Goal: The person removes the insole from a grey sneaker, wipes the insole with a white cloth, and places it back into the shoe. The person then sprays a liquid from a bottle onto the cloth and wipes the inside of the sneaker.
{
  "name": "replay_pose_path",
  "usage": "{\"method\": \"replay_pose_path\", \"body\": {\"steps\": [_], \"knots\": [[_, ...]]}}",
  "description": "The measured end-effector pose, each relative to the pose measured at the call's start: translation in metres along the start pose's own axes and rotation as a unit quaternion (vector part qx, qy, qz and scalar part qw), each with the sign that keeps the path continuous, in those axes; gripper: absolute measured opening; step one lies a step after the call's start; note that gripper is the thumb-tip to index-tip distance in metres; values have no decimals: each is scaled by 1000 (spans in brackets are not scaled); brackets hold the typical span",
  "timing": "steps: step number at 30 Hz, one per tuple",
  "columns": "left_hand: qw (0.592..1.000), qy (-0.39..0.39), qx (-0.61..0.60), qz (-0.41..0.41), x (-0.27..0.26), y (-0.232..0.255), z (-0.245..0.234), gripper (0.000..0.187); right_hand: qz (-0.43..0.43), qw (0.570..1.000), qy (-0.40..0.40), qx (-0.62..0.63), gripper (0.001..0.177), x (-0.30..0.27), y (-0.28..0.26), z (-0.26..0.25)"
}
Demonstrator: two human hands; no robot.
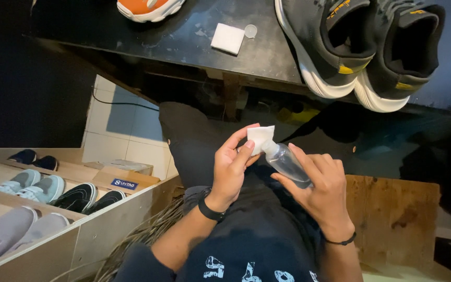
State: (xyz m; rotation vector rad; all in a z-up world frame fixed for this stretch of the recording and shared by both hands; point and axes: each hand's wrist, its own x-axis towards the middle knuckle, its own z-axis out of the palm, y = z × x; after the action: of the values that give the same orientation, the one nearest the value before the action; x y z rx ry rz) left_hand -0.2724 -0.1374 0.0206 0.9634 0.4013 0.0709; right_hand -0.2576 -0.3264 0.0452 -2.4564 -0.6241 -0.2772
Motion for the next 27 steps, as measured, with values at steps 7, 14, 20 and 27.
{"method": "replay_pose_path", "body": {"steps": [7, 14, 20, 27], "knots": [[1000, -6, 2, -12, 1, 1, 1, 46, -1, 999, -9, -34, 62, 0, -2, -3], [1000, -4, 26, -17, 3, 1, 2, 45, 30, 999, -31, -22, 59, 1, -6, -7], [999, 0, 28, -24, 2, 2, 6, 45, 35, 999, -33, -18, 58, -2, -4, -7], [998, -18, 44, -48, 2, 6, 6, 45, -23, 995, -34, -85, 63, -5, 2, -6]]}}
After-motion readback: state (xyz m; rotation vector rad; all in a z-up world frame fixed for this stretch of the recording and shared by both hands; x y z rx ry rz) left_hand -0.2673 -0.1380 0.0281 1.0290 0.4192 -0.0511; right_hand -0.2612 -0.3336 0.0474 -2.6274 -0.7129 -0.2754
